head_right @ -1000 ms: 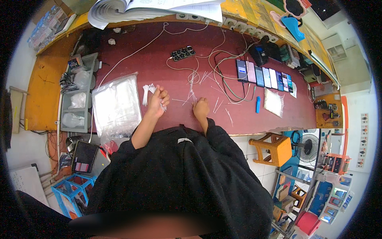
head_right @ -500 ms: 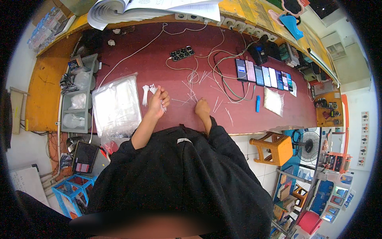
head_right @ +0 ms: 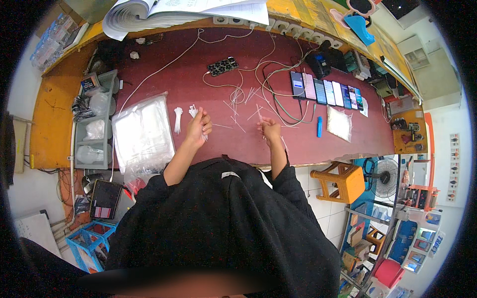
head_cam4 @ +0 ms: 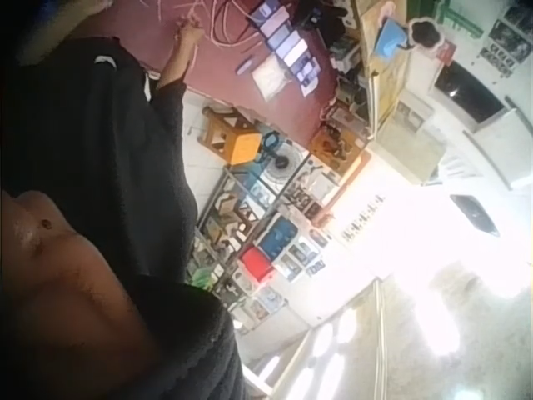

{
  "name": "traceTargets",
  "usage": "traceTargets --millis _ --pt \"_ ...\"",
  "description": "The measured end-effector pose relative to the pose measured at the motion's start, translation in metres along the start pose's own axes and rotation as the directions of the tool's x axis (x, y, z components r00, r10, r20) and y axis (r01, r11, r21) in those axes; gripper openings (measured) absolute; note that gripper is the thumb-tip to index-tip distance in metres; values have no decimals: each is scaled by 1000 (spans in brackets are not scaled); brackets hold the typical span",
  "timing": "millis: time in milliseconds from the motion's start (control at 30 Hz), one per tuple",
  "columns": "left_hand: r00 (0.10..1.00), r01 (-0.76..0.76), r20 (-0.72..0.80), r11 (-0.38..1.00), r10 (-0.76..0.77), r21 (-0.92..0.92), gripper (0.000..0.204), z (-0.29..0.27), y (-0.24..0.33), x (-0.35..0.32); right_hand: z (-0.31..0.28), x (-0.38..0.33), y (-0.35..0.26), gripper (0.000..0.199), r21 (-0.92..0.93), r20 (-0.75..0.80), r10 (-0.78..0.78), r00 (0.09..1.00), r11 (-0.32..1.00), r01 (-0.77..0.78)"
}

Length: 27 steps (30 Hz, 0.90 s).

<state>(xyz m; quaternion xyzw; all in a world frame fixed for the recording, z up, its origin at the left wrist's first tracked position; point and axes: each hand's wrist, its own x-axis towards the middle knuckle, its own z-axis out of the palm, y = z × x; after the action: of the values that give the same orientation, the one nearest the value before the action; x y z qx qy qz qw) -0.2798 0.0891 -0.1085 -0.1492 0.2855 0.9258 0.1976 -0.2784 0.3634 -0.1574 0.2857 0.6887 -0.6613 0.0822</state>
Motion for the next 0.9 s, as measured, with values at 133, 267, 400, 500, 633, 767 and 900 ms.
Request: traceTargets --millis 133,267,400,500,633,767,900 --pt "999 27 -31 979 -21 202 29 17 0 -7 30 -51 -45 21 101 337 -8 941 994 -28" --pt "999 0 -40 933 15 361 36 28 -3 -10 59 -79 -57 21 61 499 -77 863 997 54" --pt "982 -122 -79 893 172 434 34 29 -1 -12 74 -85 -56 20 30 577 -131 806 990 139" --pt "963 -191 -108 909 246 370 32 28 1 -12 74 -89 -58 20 -30 597 -112 794 986 162" --pt "904 -308 -207 905 375 295 33 14 9 -4 67 -89 -61 19 -87 584 -81 807 983 161" --pt "918 -288 -203 924 342 254 33 11 9 -5 63 -87 -64 19 3 546 -81 834 996 94" --pt "981 -114 -120 952 153 283 36 8 0 -2 63 -89 -74 16 65 488 -191 852 981 183"
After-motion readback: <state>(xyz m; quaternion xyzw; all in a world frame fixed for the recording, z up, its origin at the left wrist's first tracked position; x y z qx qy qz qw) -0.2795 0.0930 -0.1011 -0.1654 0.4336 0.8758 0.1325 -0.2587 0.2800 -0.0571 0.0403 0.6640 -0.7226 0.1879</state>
